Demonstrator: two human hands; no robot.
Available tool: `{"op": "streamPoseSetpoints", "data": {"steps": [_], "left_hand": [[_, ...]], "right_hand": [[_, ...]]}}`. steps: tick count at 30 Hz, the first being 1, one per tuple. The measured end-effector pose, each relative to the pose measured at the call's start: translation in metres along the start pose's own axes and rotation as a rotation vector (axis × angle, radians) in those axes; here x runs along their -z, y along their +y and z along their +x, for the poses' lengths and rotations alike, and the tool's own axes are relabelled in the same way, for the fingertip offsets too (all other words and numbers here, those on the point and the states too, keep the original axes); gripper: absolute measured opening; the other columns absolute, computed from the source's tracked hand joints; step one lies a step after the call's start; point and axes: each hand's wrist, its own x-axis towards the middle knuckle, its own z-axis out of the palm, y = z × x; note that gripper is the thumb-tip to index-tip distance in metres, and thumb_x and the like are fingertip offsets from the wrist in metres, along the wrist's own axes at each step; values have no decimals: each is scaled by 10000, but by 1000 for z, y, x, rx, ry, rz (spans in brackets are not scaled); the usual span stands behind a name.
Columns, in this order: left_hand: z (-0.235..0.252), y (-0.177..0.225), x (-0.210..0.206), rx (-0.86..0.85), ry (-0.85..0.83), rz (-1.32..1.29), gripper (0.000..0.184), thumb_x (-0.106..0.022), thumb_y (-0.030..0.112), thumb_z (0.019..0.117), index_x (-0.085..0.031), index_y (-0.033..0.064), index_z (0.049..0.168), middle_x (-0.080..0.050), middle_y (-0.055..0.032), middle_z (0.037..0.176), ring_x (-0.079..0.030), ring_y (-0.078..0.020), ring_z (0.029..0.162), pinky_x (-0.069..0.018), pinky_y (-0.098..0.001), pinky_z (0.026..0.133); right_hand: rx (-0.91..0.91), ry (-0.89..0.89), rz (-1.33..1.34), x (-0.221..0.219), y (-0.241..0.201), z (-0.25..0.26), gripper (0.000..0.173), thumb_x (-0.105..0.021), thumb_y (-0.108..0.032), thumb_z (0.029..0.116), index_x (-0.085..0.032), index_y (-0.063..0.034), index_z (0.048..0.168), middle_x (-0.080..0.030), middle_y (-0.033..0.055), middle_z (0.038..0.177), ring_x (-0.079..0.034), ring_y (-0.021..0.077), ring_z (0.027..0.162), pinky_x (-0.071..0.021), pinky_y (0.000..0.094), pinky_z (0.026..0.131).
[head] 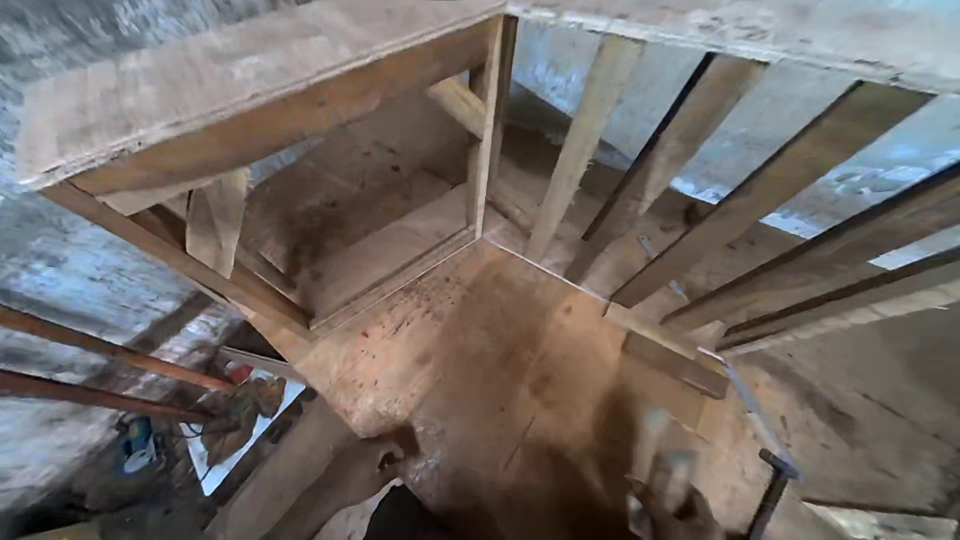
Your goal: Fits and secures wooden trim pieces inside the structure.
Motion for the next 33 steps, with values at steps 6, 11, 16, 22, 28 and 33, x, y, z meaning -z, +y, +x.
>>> {"op": "streamPoseSetpoints", "data": {"steps": [6,11,16,22,28,33], "left_hand": [[20,-47,44,28,64,-78,409,-565,471,1018,-680,178,1280,-710,-96,1199,-689,-271,1105,-535,-542,1001],[5,-90,71,49,327,-398,365,-609,357,1012,-680,108,1268,-719,-91,1152,-706,-209,1030,-571,-446,967],[22,-57,104,-211,436,-821,440,-588,377,1031,-587,110,1382,-709,-38,1157,-696,-146,956,-598,-361,852],[42,-43,142,-259,531,-989,492,-706,373,968,-577,157,1392,-714,-19,963,-687,-139,806,-604,-346,758],[47,-76,157,-251,870,-1139,425,-773,130,918,-645,99,1322,-742,-66,984,-703,-179,789,-619,-340,719],[65,-96,158,-86,1027,-1279,325,-750,150,944,-685,68,1251,-750,-76,953,-693,-167,756,-594,-316,675]], "right_hand": [[-31,-130,-254,-158,-78,7,705,-854,-354,817,-567,-60,1390,-708,185,1089,-704,317,944,-583,570,827],[24,-380,-158,-209,-143,17,579,-700,-398,959,-536,-51,1392,-707,124,982,-706,243,767,-620,460,664],[240,-861,-129,-275,-219,-5,794,-720,-344,926,-362,-37,1565,-629,123,1346,-666,153,1127,-579,367,966],[484,-1185,-153,-358,-271,-19,761,-732,-318,942,-384,-69,1571,-659,74,1319,-669,116,1125,-577,327,979],[472,-1137,-265,-409,-280,2,376,-670,-299,987,-662,-119,1316,-732,19,1036,-697,109,859,-605,324,786],[625,-1199,-283,-452,-290,25,352,-661,-140,983,-655,-116,1334,-727,30,1104,-699,123,897,-610,348,803]]}}
